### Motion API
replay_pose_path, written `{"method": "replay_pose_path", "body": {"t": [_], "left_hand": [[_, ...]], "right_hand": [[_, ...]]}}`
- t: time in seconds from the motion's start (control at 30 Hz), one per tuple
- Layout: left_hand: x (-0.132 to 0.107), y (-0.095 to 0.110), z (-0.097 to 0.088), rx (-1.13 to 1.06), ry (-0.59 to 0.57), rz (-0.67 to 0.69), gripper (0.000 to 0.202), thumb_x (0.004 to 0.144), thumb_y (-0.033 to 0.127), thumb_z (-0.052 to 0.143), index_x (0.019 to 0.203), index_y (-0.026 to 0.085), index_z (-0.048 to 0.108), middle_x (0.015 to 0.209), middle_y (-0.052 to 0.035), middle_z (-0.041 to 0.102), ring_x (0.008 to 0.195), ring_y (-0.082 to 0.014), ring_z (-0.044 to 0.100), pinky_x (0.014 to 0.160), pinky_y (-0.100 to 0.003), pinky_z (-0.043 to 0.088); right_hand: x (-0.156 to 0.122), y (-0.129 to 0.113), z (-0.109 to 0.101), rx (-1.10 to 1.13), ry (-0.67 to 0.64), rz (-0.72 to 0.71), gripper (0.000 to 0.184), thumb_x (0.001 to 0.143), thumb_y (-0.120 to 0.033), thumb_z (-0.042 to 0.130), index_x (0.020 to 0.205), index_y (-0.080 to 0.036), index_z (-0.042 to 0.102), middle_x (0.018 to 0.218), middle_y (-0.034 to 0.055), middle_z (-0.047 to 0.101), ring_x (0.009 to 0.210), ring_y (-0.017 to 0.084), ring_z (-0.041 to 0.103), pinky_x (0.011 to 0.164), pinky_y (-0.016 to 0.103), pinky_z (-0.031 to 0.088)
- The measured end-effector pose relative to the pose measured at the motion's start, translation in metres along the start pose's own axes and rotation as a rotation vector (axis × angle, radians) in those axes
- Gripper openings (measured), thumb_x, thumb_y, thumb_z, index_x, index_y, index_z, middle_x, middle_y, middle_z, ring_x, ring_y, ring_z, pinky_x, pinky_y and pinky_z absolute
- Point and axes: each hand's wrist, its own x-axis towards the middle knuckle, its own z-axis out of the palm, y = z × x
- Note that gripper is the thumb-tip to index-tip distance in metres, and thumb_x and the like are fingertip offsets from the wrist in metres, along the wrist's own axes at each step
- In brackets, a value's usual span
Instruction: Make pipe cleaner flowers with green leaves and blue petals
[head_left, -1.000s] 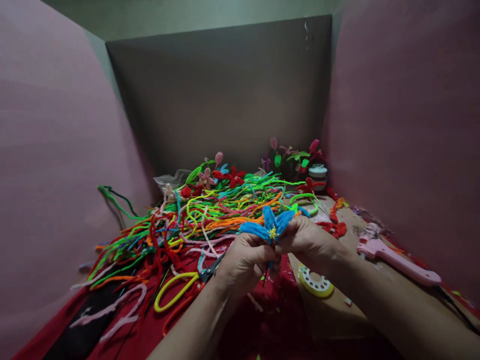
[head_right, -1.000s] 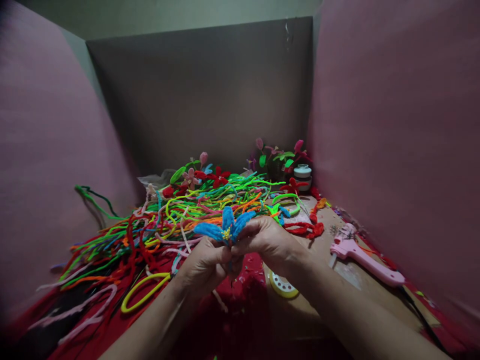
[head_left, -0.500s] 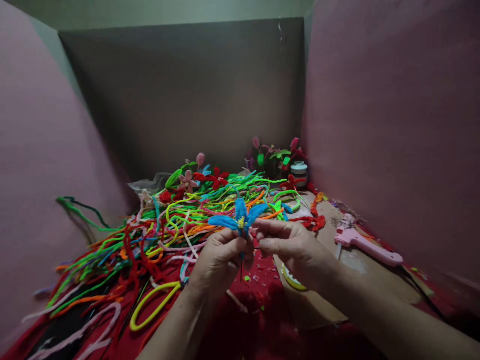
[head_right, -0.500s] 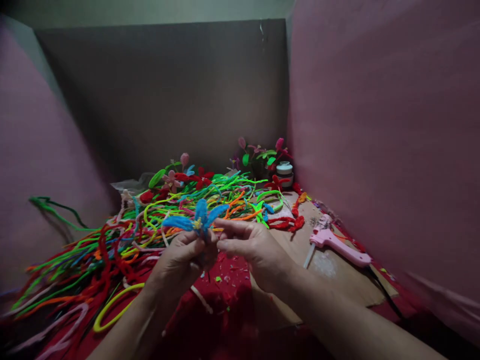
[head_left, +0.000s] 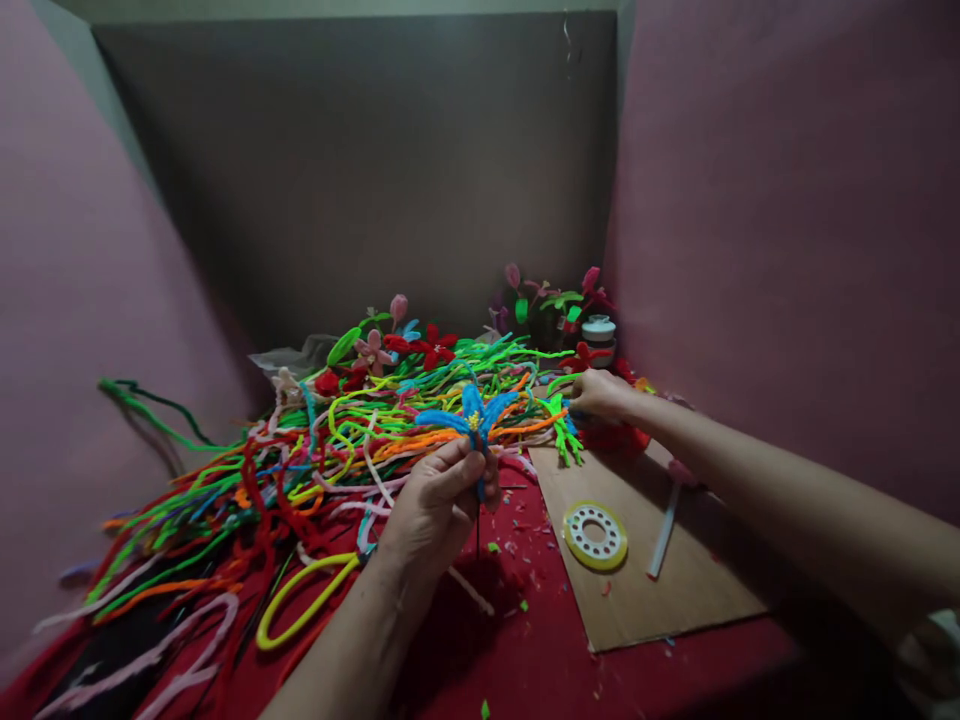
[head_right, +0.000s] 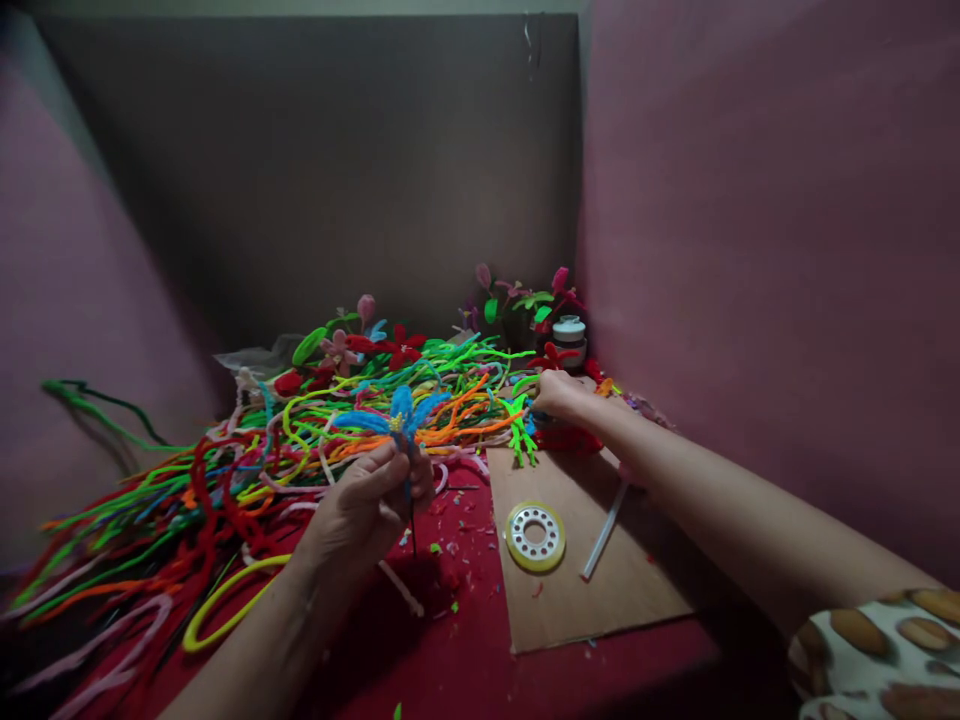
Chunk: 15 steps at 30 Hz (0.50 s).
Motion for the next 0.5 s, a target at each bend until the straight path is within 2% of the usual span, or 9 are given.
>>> {"method": "replay_pose_path", "body": {"t": [0.13,0.3,0.4,0.5], "left_hand": [[0.002,0.001,0.0,-0.01,0.052,-0.02,0.02,0.061,0.022,0.073,0.07,0.011,0.059,0.06,0.0004,0.05,0.052,-0.0076,0.045,0.047,-0.019,0.034],[0.003,0.002,0.0,-0.025,0.063,-0.023,0.017,0.063,0.02,0.072,0.07,0.012,0.059,0.061,0.0003,0.052,0.053,-0.0077,0.046,0.048,-0.019,0.036],[0.003,0.001,0.0,-0.005,0.102,-0.03,0.017,0.063,0.02,0.072,0.071,0.012,0.059,0.061,-0.0001,0.052,0.053,-0.0078,0.047,0.049,-0.019,0.036],[0.002,0.001,0.001,-0.002,0.125,-0.037,0.018,0.063,0.02,0.073,0.072,0.012,0.06,0.062,-0.0002,0.053,0.052,-0.0074,0.047,0.049,-0.019,0.036]], "right_hand": [[0.008,-0.003,-0.001,0.102,-0.067,0.053,0.029,0.085,-0.03,0.053,0.111,-0.016,0.055,0.113,0.0065,0.056,0.095,0.021,0.057,0.078,0.038,0.049],[0.022,0.008,-0.019,0.325,-0.011,0.065,0.028,0.085,-0.031,0.054,0.107,-0.013,0.056,0.108,0.006,0.058,0.091,0.02,0.058,0.075,0.037,0.05],[0.024,0.016,-0.022,0.524,0.067,0.049,0.024,0.085,-0.03,0.053,0.098,-0.011,0.058,0.093,0.0041,0.061,0.075,0.014,0.06,0.064,0.03,0.05],[0.021,0.018,-0.022,0.752,0.157,0.006,0.019,0.081,-0.028,0.058,0.084,-0.009,0.059,0.063,-0.0005,0.056,0.048,0.007,0.049,0.045,0.022,0.041]]}}
